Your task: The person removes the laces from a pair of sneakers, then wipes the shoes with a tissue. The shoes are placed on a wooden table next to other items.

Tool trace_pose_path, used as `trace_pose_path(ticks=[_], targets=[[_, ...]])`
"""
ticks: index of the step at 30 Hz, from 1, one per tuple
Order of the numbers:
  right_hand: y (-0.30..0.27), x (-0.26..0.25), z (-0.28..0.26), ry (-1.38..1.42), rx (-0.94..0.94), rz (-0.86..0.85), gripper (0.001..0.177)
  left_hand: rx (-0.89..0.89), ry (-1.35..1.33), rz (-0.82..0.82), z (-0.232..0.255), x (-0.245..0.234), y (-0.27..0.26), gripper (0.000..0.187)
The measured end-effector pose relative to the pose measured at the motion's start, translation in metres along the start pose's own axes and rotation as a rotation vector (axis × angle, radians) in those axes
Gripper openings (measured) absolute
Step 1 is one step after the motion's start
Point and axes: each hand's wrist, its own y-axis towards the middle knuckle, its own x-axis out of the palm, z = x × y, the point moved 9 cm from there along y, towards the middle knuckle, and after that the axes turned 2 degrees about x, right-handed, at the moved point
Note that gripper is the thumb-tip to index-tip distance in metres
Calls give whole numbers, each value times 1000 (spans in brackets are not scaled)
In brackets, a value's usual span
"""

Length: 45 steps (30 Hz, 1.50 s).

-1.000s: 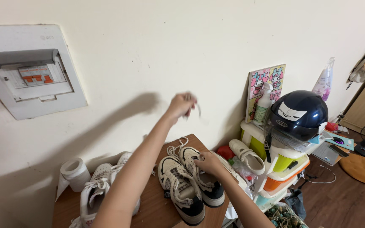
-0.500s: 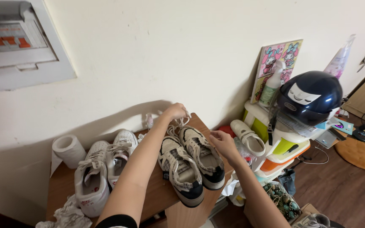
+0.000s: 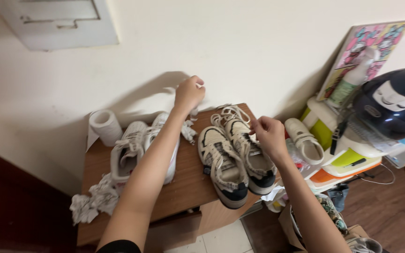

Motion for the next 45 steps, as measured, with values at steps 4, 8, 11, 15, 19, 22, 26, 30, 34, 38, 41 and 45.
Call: trace_pose_path(ticks=[4, 8, 11, 15, 19, 22, 26, 30, 34, 38, 41, 45], targets=[[-32, 21, -54, 75, -329, -123, 15, -89, 87, -44, -42, -16, -25, 41], [-64, 50, -47, -43, -208, -248, 12, -70, 68, -31, -71, -12, -36, 36], [-92, 60, -58, -114, -475, -275, 34, -61, 126, -74, -82, 6, -30, 42], [-96, 63, -46, -260, -577, -307, 54, -169, 311, -251, -93, 39, -12, 53], [-77, 60, -23, -187, -421, -317, 59, -77, 381, -179, -90, 61, 10, 50], [-66, 51, -1, -127, -202, -268, 57, -138, 418, -187, -103, 79, 18, 33], [-59, 37, 6, -155, -211, -163, 53, -127, 395, -95, -102, 82, 24, 33], [-52, 36, 15, -198, -228, -136, 55, -34, 113, -13, -62, 68, 7, 42], [-49, 34, 3, -304, -363, -50, 56, 53, -337, 10, -8, 41, -50, 41], [-57, 31, -19, -305, -428, -48, 44, 107, -554, -56, 22, 18, -132, 42], [-61, 28, -35, 43, -329, -156, 31, 30, -720, -244, 26, 28, -178, 45], [-67, 46, -37, 484, -33, -333, 26, -58, -1011, -452, 29, 55, -213, 54]])
